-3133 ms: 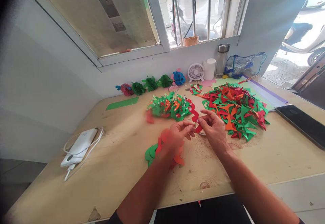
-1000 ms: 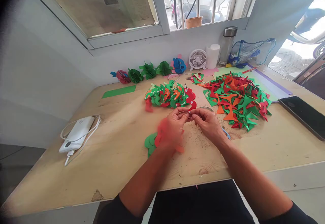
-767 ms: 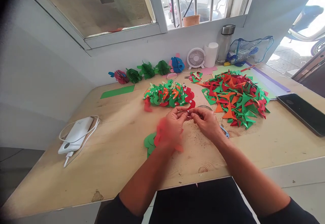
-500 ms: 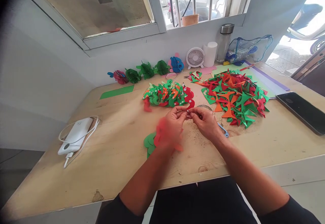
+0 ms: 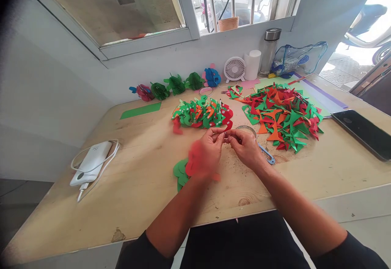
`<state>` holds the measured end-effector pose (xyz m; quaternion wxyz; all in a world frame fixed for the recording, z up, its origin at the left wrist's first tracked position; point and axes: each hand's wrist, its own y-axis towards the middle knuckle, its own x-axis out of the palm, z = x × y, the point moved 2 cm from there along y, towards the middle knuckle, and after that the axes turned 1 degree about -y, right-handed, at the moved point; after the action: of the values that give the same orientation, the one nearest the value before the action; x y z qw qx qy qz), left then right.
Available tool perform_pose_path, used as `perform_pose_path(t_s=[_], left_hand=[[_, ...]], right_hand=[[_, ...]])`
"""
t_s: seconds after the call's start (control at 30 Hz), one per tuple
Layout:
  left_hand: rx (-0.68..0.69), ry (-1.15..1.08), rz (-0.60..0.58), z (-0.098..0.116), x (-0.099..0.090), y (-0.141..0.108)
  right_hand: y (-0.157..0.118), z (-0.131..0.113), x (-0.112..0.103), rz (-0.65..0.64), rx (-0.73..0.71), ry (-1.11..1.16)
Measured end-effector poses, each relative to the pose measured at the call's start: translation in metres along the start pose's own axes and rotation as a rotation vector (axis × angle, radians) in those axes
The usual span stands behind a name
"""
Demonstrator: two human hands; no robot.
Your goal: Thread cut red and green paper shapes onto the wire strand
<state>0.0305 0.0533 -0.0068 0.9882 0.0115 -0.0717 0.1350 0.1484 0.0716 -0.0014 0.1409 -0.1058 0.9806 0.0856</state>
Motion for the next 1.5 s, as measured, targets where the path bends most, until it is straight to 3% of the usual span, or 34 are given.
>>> perform_pose_path(t_s=[0.23,0.5,0.83,1.1,1.5], left_hand=[[0.056,0.097,0.026,-0.006,-0.002,0.002],[0.064,0.155,0.057,-0.009,-0.004,0.005],[-0.018,0.009,0.046,0.002,-0.009,0.005],[-0.069,-0.079,0.055,0.0,-0.012,0.008],[-0.079,-0.035,0.055,0.002,-0.007,0.005]], right_hand=[[0.001,0.004,0.002,-0.039,0.045,0.031],[0.002,-0.001,0.005,-0.113,0.177,0.24],[0.002,-0.002,-0.002,-0.052,0.212,0.259],[0.0,-0.01,-0.004,-0.013,0.19,0.268],[-0.002,-0.011,-0.001,-0.109,0.119,0.25]])
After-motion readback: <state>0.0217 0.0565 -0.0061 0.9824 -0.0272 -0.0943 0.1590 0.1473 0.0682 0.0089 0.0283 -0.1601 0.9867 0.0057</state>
